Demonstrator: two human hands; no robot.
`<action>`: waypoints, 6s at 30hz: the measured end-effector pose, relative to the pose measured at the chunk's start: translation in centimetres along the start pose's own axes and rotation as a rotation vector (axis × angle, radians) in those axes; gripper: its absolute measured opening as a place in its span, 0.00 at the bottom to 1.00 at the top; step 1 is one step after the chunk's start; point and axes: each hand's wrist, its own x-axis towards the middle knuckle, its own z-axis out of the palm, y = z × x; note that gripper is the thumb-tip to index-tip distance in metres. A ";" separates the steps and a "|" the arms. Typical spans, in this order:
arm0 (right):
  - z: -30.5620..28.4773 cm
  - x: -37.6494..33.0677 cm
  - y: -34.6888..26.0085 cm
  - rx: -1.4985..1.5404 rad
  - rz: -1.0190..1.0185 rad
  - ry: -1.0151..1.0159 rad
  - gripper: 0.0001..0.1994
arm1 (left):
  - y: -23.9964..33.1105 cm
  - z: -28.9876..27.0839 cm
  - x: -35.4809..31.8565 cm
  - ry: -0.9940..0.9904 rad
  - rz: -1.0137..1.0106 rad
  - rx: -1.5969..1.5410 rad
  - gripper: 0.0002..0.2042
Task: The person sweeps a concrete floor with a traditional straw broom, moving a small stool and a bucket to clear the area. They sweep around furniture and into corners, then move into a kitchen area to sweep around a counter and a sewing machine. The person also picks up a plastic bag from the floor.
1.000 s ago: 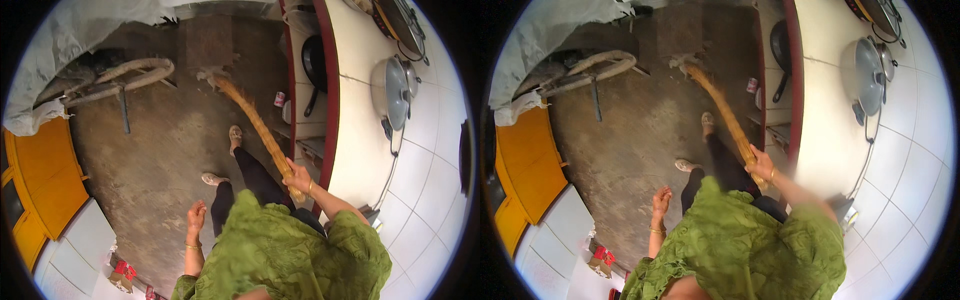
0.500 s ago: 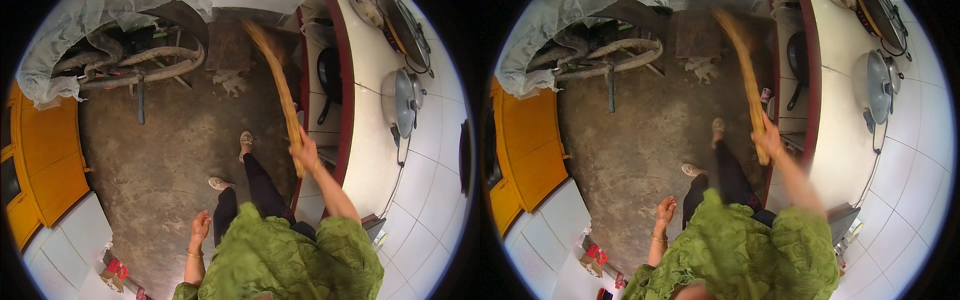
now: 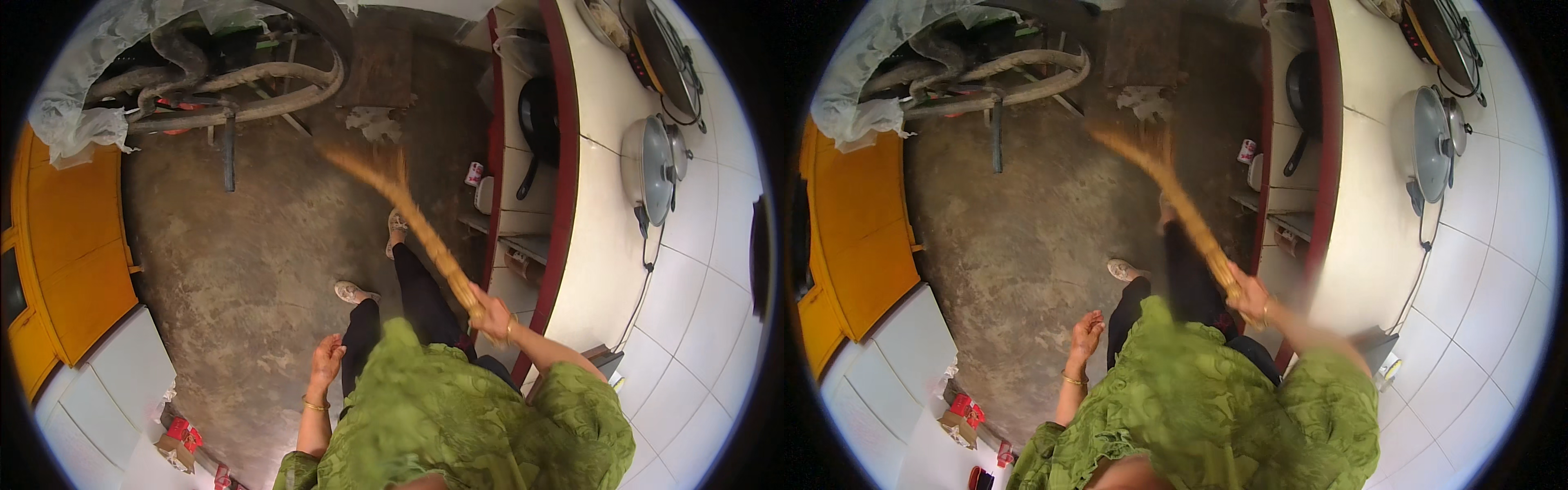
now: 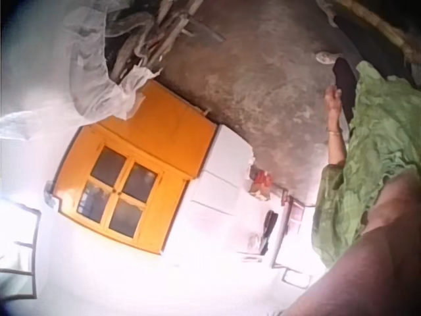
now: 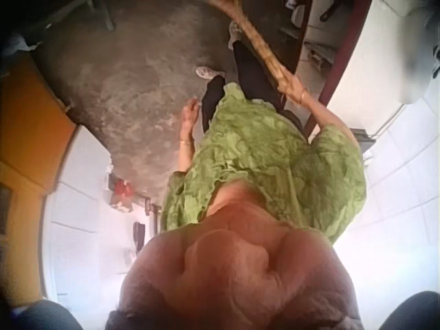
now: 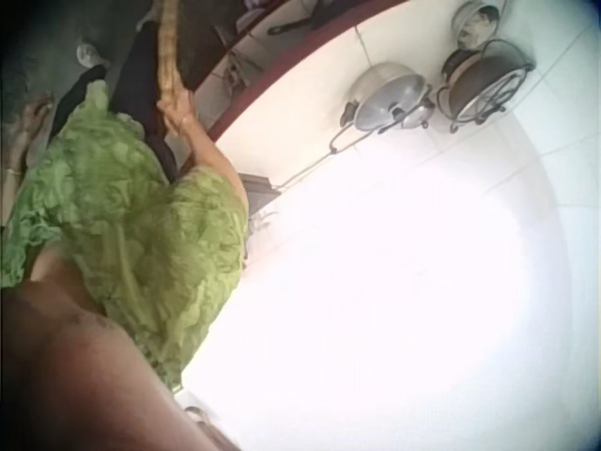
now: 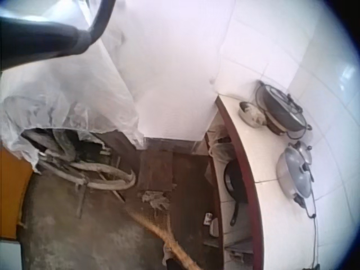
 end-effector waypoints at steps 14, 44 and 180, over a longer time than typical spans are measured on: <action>-3.3 16.3 -3.3 0.271 0.284 -0.132 0.39 | -1.1 -1.1 3.9 0.026 0.016 0.045 0.16; -10.5 9.0 3.5 0.073 0.510 -0.274 0.40 | 17.1 5.6 23.1 -0.227 0.132 0.206 0.15; 1.9 50.0 9.7 0.159 0.243 0.011 0.40 | 17.1 4.5 31.0 -0.127 -0.001 0.205 0.12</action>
